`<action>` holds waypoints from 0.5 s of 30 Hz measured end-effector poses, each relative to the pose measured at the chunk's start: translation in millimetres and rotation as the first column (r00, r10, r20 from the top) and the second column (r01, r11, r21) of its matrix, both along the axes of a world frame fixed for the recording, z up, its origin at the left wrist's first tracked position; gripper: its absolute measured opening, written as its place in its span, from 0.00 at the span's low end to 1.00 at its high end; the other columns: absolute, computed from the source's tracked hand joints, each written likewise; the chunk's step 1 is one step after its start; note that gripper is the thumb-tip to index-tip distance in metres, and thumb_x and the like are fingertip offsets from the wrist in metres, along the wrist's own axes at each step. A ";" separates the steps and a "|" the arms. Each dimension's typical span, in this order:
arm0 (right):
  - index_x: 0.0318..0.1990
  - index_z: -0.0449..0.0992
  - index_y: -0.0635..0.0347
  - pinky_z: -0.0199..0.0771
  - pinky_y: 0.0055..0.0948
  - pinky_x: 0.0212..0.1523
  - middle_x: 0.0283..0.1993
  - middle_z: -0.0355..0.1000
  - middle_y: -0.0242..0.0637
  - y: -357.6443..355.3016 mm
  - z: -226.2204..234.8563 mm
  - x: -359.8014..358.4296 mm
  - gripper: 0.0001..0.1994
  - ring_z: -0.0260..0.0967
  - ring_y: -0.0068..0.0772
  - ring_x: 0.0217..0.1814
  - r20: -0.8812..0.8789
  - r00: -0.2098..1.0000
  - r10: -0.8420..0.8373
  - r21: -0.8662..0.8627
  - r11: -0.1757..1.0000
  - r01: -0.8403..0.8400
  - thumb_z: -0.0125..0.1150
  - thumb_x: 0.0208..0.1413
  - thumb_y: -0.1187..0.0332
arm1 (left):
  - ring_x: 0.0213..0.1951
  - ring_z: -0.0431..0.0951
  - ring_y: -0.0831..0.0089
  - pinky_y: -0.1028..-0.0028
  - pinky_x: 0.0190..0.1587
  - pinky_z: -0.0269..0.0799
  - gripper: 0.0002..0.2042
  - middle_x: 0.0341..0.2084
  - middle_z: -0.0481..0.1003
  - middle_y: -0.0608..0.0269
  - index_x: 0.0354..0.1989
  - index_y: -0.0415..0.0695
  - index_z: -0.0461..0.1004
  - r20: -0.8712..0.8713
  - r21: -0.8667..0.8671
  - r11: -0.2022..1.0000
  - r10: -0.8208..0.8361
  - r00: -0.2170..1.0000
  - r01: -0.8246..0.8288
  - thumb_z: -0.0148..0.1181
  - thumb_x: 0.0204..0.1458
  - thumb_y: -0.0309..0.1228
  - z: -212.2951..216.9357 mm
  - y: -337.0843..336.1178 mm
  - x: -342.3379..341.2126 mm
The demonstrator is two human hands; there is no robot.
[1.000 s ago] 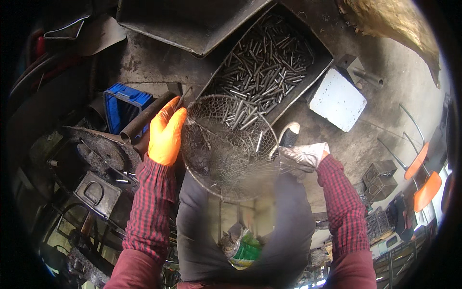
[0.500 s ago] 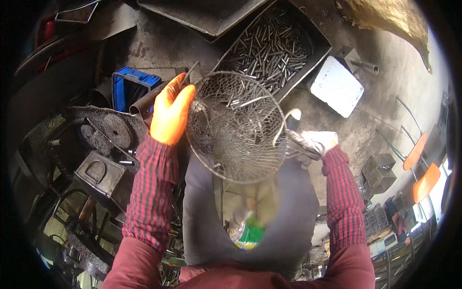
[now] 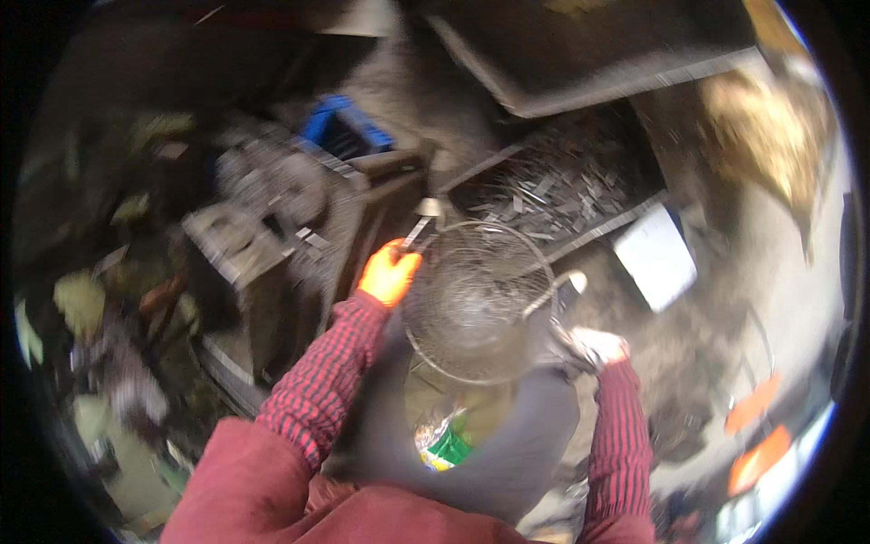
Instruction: The person repeatedly places small metal rods into a drill press chuck, operates the machine, and removes the processed rods. They also retrieve rods from a wire basket and apply liquid from a bottle to the chuck area before continuing the cycle.
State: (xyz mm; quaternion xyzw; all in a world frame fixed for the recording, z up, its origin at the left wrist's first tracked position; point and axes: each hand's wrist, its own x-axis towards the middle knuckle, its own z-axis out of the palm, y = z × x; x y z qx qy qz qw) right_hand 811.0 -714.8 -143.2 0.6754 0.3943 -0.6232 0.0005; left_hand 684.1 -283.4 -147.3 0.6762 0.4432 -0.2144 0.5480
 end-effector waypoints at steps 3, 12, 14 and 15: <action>0.61 0.76 0.56 0.85 0.34 0.39 0.49 0.81 0.41 -16.8 47.4 16.8 0.20 0.80 0.38 0.36 -0.306 0.669 -0.677 -0.409 0.728 0.550 0.55 0.68 0.57 | 0.38 0.76 0.78 0.75 0.42 0.72 0.23 0.42 0.80 0.63 0.63 0.34 0.72 0.011 -0.015 0.912 0.409 0.912 -0.409 0.63 0.60 0.30 50.0 -7.4 -36.7; 0.54 0.80 0.63 0.68 0.21 0.17 0.40 0.81 0.40 -76.8 220.9 -25.0 0.30 0.71 0.22 0.21 -0.346 -0.013 -0.938 0.070 -0.039 0.997 0.67 0.58 0.43 | 0.43 0.77 0.75 0.73 0.44 0.76 0.23 0.53 0.78 0.60 0.64 0.33 0.71 0.385 -0.127 0.862 0.499 0.776 -0.491 0.62 0.62 0.29 183.3 -81.4 -96.0; 0.57 0.78 0.61 0.65 0.20 0.16 0.42 0.80 0.40 -70.0 252.2 -52.3 0.31 0.68 0.20 0.20 -0.443 -0.209 -0.872 0.134 -0.295 0.946 0.65 0.59 0.42 | 0.44 0.78 0.74 0.72 0.46 0.77 0.23 0.51 0.78 0.60 0.64 0.33 0.71 0.451 -0.156 0.845 0.521 0.725 -0.511 0.62 0.63 0.29 211.1 -85.2 -121.8; 0.60 0.76 0.61 0.62 0.18 0.16 0.44 0.79 0.41 -63.6 267.3 -71.0 0.33 0.67 0.20 0.20 -0.519 -0.335 -0.787 0.110 -0.450 0.886 0.63 0.60 0.41 | 0.44 0.78 0.75 0.72 0.48 0.78 0.23 0.50 0.79 0.59 0.65 0.32 0.70 0.469 -0.190 0.861 0.501 0.727 -0.472 0.61 0.64 0.30 223.3 -83.7 -140.8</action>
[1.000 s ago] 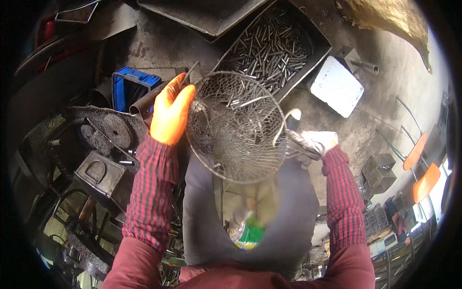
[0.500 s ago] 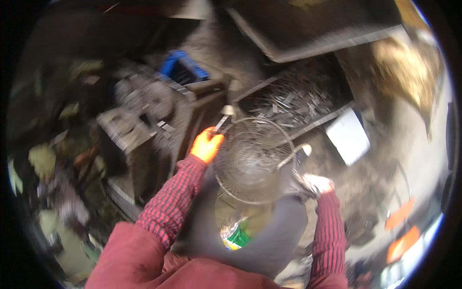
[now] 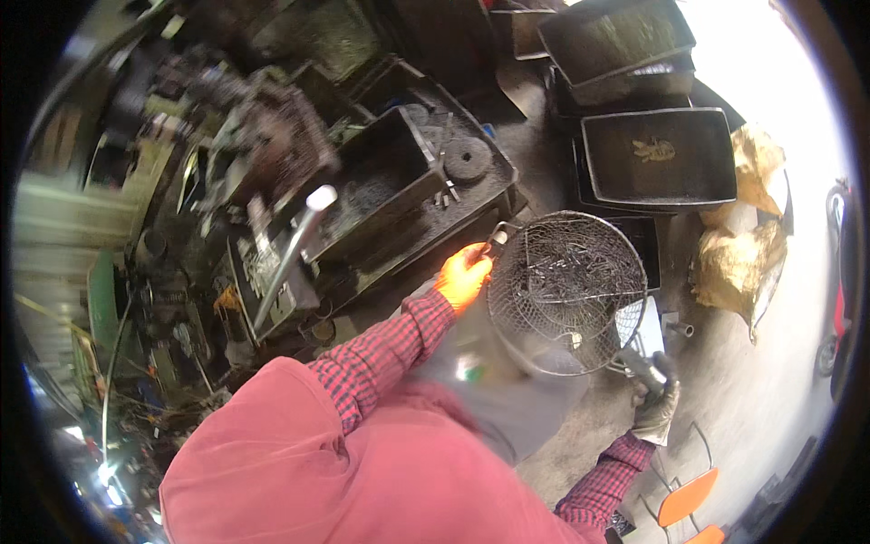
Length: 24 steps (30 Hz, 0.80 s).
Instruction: The person repeatedly places small metal rods into a drill press chuck, operates the machine, and removes the processed rods. They also retrieve rods from a wire basket and apply liquid from a bottle to the chuck area before continuing the cycle.
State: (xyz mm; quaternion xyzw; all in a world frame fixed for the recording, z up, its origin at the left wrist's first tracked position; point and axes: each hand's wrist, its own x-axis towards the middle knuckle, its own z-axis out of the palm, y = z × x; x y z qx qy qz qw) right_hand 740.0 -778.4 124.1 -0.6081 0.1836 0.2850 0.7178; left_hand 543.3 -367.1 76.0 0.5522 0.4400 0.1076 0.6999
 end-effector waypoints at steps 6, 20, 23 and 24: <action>0.61 0.73 0.57 0.65 0.13 0.20 0.45 0.76 0.32 92.3 101.0 -55.7 0.26 0.65 0.11 0.25 0.378 0.925 0.029 -0.004 1.000 -0.030 0.55 0.69 0.45 | 0.29 0.78 0.74 0.74 0.37 0.75 0.16 0.40 0.82 0.57 0.56 0.35 0.75 0.161 -0.039 0.990 0.143 0.977 -0.138 0.62 0.62 0.28 7.8 -0.6 -106.6; 0.57 0.81 0.56 0.60 0.10 0.20 0.41 0.81 0.29 174.2 210.2 -126.9 0.30 0.62 0.07 0.22 0.649 0.743 0.163 -0.097 0.986 -0.132 0.59 0.66 0.38 | 0.26 0.75 0.76 0.76 0.29 0.71 0.13 0.43 0.83 0.54 0.54 0.42 0.76 0.127 -0.286 0.899 0.378 0.917 -0.331 0.50 0.64 0.23 -0.7 4.3 -195.3; 0.56 0.80 0.58 0.61 0.09 0.19 0.41 0.81 0.29 158.6 205.5 -127.6 0.29 0.62 0.07 0.22 0.603 0.796 0.058 -0.005 0.998 -0.069 0.61 0.66 0.40 | 0.27 0.76 0.76 0.76 0.29 0.70 0.15 0.46 0.83 0.53 0.56 0.41 0.76 0.164 -0.268 0.921 0.335 0.928 -0.285 0.50 0.64 0.23 7.6 -9.3 -198.3; 0.55 0.80 0.60 0.62 0.10 0.20 0.41 0.80 0.29 154.8 207.0 -127.0 0.28 0.63 0.07 0.23 0.615 0.788 0.042 0.019 0.998 -0.068 0.62 0.66 0.41 | 0.27 0.76 0.77 0.76 0.29 0.70 0.15 0.46 0.83 0.54 0.57 0.41 0.75 0.200 -0.264 0.930 0.311 0.929 -0.254 0.50 0.63 0.23 8.8 -13.3 -197.5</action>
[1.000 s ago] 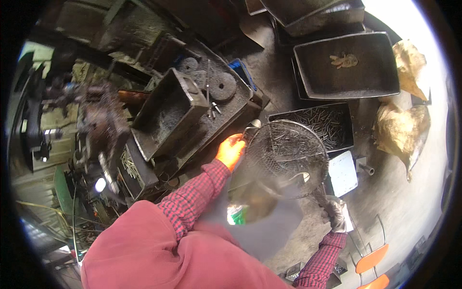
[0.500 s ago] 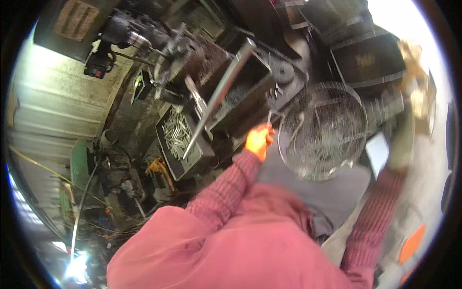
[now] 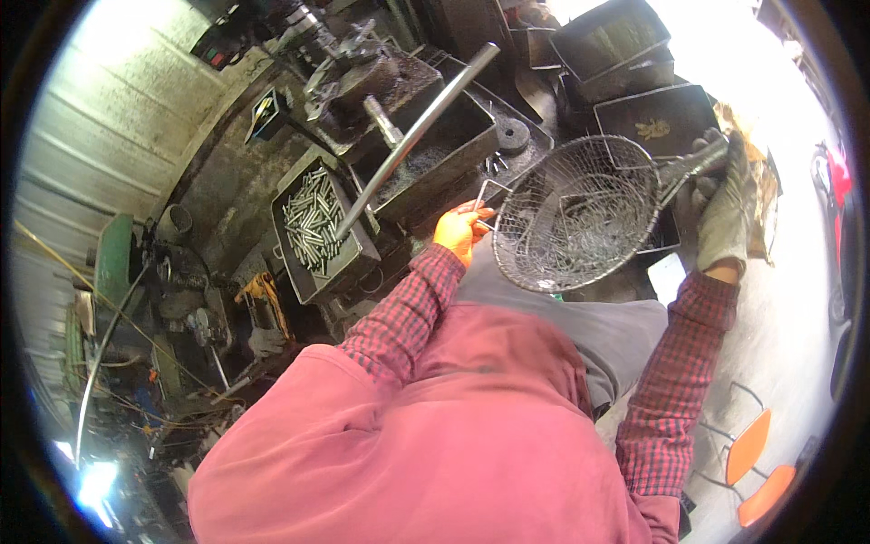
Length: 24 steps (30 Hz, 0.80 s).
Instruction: The person repeatedly places small metal rods into a drill press chuck, operates the machine, and removes the processed rods. They also retrieve rods from a wire basket and apply liquid from a bottle to the chuck area before continuing the cycle.
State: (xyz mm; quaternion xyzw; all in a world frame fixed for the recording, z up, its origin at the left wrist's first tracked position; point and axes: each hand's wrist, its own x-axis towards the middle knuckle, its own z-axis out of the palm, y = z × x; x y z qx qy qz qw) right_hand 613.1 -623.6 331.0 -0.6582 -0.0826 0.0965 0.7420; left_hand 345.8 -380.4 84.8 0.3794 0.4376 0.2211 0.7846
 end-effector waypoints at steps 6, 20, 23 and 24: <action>0.56 0.80 0.63 0.66 0.11 0.20 0.39 0.79 0.33 14.0 18.2 -27.9 0.22 0.68 0.10 0.24 0.107 0.983 0.150 0.147 0.975 -0.165 0.67 0.65 0.54 | 0.29 0.77 0.78 0.76 0.33 0.68 0.19 0.48 0.84 0.57 0.60 0.42 0.75 0.027 0.051 0.998 -0.042 0.999 0.041 0.54 0.59 0.22 0.8 -4.0 -12.1; 0.72 0.63 0.56 0.69 0.38 0.65 0.70 0.63 0.43 30.3 -11.4 14.1 0.29 0.64 0.36 0.68 0.411 0.907 0.086 -0.205 0.979 0.000 0.48 0.74 0.47 | 0.54 0.81 0.66 0.68 0.60 0.75 0.18 0.51 0.82 0.49 0.56 0.33 0.79 -0.232 0.492 0.867 0.041 0.972 0.081 0.61 0.59 0.27 -73.4 63.9 -170.7; 0.72 0.63 0.57 0.67 0.37 0.66 0.73 0.61 0.40 41.7 -10.1 24.9 0.31 0.61 0.34 0.72 0.206 0.978 0.025 -0.106 0.994 -0.003 0.45 0.74 0.44 | 0.39 0.82 0.71 0.68 0.47 0.79 0.12 0.36 0.83 0.60 0.48 0.36 0.81 -0.077 0.538 0.793 0.384 0.920 -0.286 0.62 0.57 0.26 -83.0 143.8 -171.4; 0.74 0.62 0.56 0.64 0.38 0.68 0.75 0.60 0.38 49.7 -14.7 25.6 0.33 0.59 0.34 0.74 0.341 0.939 0.050 -0.155 0.988 0.004 0.46 0.73 0.43 | 0.39 0.82 0.70 0.67 0.46 0.79 0.12 0.35 0.83 0.59 0.48 0.37 0.82 -0.069 0.531 0.789 0.405 0.912 -0.310 0.63 0.57 0.27 -84.0 175.3 -160.6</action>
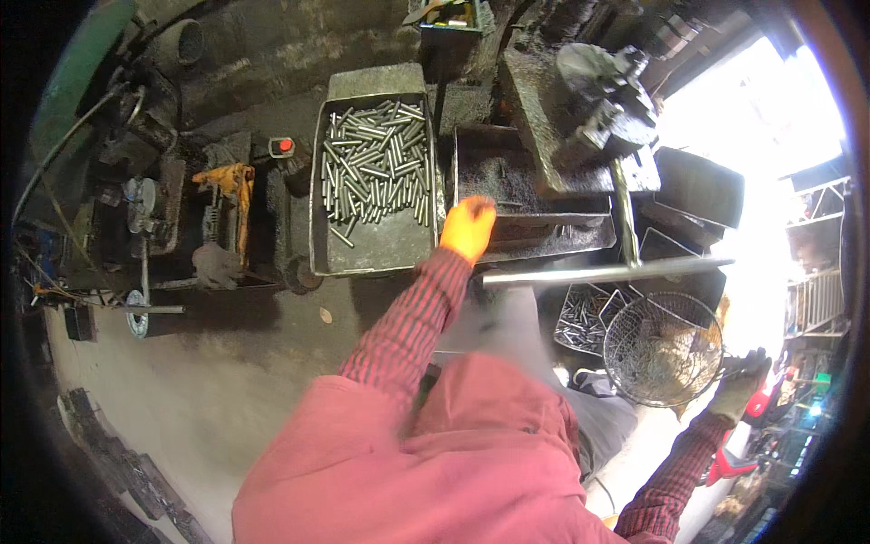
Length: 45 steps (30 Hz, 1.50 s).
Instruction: The person repeatedly places small metal rods into a drill press chuck, operates the machine, and removes the processed rods. They also retrieve rods from a wire basket and apply liquid from a bottle to the chuck area before continuing the cycle.
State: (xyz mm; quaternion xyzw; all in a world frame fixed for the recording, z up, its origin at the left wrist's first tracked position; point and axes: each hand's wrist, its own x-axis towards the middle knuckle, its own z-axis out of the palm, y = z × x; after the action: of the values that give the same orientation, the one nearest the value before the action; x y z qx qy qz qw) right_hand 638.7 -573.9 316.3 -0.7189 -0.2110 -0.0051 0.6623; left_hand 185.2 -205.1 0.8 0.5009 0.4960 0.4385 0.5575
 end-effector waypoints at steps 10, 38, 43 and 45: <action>0.60 0.74 0.59 0.77 0.38 0.54 0.55 0.75 0.37 39.4 -21.5 -1.8 0.23 0.73 0.30 0.49 -0.292 0.951 0.098 0.247 0.969 -0.024 0.61 0.68 0.52 | 0.54 0.82 0.52 0.59 0.57 0.77 0.14 0.50 0.82 0.48 0.50 0.47 0.82 -0.666 -0.298 0.933 -0.354 0.656 0.200 0.63 0.56 0.33 -63.0 221.0 118.4; 0.66 0.70 0.58 0.76 0.41 0.62 0.60 0.75 0.36 82.2 -33.8 -6.0 0.29 0.73 0.35 0.61 -0.213 0.976 -0.039 -0.009 0.999 0.038 0.53 0.70 0.43 | 0.51 0.85 0.54 0.58 0.54 0.80 0.15 0.47 0.84 0.48 0.47 0.42 0.85 -0.777 -0.338 0.692 -0.588 0.226 0.637 0.56 0.58 0.31 -113.9 148.7 137.2; 0.66 0.70 0.58 0.75 0.41 0.62 0.60 0.75 0.36 82.1 -28.4 -2.8 0.30 0.73 0.35 0.61 -0.200 0.978 -0.054 -0.002 0.999 0.054 0.53 0.70 0.43 | 0.49 0.85 0.53 0.57 0.52 0.81 0.14 0.45 0.84 0.47 0.47 0.42 0.85 -0.755 -0.289 0.669 -0.599 0.267 0.685 0.57 0.57 0.30 -123.1 149.5 133.7; 0.66 0.70 0.58 0.75 0.41 0.62 0.60 0.75 0.37 83.0 -27.4 -3.9 0.30 0.73 0.35 0.61 -0.196 0.979 -0.064 -0.009 0.998 0.064 0.53 0.70 0.43 | 0.51 0.85 0.55 0.58 0.55 0.80 0.15 0.48 0.84 0.49 0.50 0.43 0.84 -0.785 -0.284 0.708 -0.559 0.267 0.647 0.55 0.59 0.31 -114.2 149.1 131.1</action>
State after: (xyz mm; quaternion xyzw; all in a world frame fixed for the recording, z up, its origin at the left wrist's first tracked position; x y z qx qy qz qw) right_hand 634.8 -490.9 288.9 -0.7230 -0.1215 0.0446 0.6786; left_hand 316.3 -56.0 -113.4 0.8190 0.4466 -0.0761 0.3520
